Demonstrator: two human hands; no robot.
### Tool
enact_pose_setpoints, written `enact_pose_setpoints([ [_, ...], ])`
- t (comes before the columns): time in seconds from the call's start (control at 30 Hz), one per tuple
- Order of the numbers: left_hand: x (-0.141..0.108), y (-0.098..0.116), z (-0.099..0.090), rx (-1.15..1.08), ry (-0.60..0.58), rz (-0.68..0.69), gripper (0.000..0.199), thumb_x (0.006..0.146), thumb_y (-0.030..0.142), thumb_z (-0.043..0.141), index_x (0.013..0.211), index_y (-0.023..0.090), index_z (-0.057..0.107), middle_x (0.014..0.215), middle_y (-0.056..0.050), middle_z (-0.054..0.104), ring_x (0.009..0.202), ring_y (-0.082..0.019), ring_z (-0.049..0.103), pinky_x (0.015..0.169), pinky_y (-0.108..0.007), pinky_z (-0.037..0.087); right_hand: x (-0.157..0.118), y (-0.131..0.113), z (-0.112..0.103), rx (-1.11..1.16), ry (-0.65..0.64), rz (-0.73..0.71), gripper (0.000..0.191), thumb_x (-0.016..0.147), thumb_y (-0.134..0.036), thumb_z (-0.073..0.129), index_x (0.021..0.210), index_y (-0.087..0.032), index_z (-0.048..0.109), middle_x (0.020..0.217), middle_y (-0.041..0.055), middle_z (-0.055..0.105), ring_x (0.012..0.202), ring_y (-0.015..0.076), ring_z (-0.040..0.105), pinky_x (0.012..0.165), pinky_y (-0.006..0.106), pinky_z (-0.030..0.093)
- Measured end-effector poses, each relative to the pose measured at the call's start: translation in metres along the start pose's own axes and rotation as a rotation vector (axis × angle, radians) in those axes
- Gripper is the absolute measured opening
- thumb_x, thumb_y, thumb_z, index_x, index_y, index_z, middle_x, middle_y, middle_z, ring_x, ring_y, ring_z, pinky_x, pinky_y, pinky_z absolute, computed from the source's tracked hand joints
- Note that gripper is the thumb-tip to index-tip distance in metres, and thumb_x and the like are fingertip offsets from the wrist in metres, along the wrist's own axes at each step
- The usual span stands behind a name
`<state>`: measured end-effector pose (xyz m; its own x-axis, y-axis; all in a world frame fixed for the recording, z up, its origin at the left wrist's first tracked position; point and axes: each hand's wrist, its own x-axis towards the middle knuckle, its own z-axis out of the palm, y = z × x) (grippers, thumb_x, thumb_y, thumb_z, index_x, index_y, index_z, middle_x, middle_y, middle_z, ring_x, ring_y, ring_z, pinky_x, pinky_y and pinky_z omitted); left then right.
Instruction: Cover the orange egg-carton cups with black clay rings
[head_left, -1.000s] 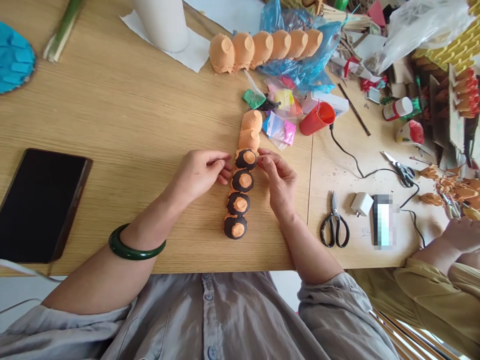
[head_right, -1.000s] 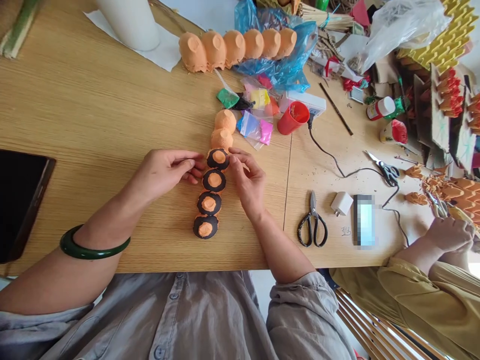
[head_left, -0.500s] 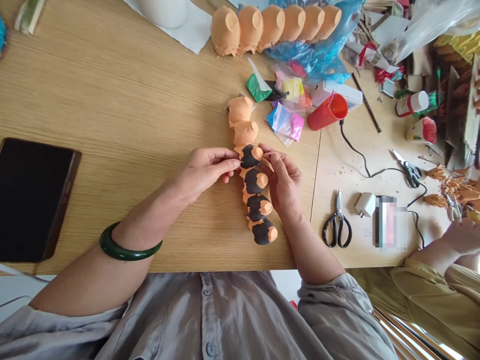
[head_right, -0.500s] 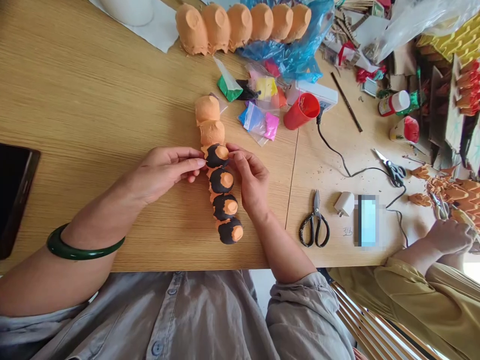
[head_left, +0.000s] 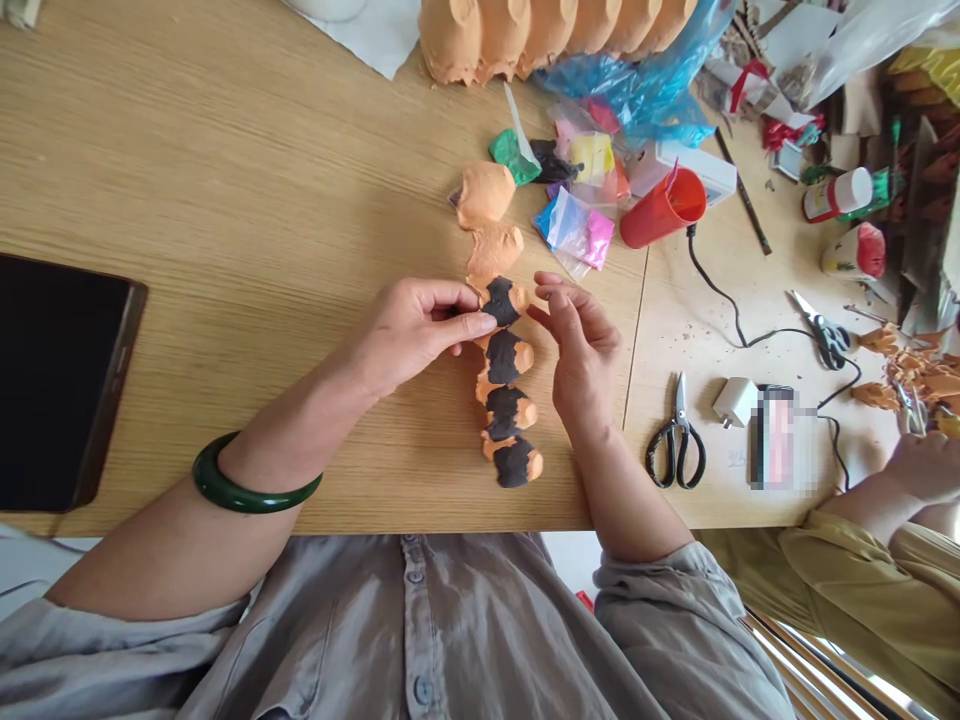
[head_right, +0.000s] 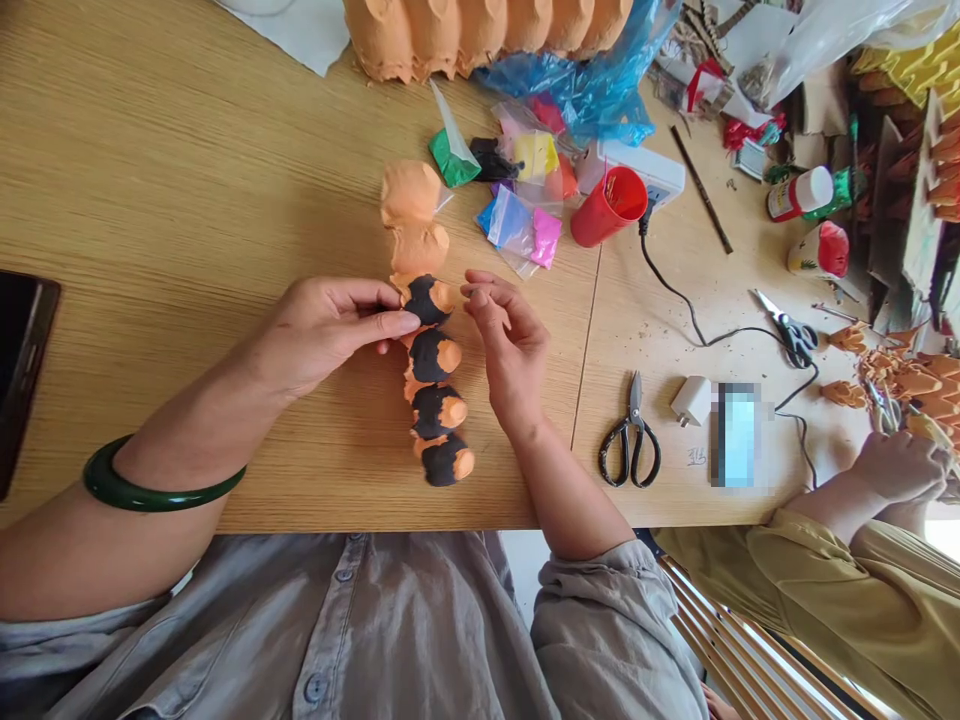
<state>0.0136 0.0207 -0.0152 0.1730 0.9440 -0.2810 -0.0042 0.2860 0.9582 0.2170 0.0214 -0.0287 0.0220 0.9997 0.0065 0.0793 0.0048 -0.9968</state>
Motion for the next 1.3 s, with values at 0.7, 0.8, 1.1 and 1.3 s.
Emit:
enact_pose_setpoints([
  [0.7,-0.025,0.009,0.022,0.348,0.262,0.242,0.026,0.102,0.042,0.070,0.086,0.022,0.078,0.076,-0.002,0.077,0.069,-0.017,0.066,0.066,-0.028,0.049,-0.028,-0.036,0.002,-0.718,-0.035,-0.585,0.012,0.108,-0.019,0.072,0.111,-0.027,0.081,0.101,0.0032,0.077,0.098,0.0218,0.068,0.088,0.042,0.055],
  [0.8,-0.028,0.008,0.024,0.375,0.285,0.258,0.029,0.104,0.045,0.070,0.086,0.024,0.077,0.074,-0.002,0.076,0.067,-0.017,0.064,0.067,-0.029,0.047,-0.030,-0.036,0.004,-0.729,-0.037,-0.584,0.013,0.109,-0.018,0.071,0.111,-0.027,0.081,0.100,0.0035,0.079,0.097,0.0218,0.068,0.087,0.042,0.055],
  [1.1,-0.031,0.008,0.029,0.408,0.302,0.283,0.032,0.104,0.047,0.070,0.081,0.025,0.075,0.073,-0.002,0.074,0.065,-0.016,0.060,0.067,-0.031,0.044,-0.034,-0.041,0.006,-0.842,0.008,-0.598,0.013,0.108,-0.019,0.071,0.104,-0.027,0.080,0.094,0.0032,0.080,0.091,0.0222,0.067,0.083,0.042,0.053],
  [1.3,-0.032,0.007,0.031,0.403,0.286,0.282,0.034,0.104,0.047,0.070,0.079,0.025,0.074,0.070,-0.001,0.073,0.061,-0.015,0.055,0.065,-0.031,0.043,-0.036,-0.045,0.005,-0.825,-0.006,-0.578,0.011,0.108,-0.019,0.072,0.100,-0.026,0.077,0.089,0.0018,0.079,0.089,0.0214,0.066,0.082,0.040,0.051],
])
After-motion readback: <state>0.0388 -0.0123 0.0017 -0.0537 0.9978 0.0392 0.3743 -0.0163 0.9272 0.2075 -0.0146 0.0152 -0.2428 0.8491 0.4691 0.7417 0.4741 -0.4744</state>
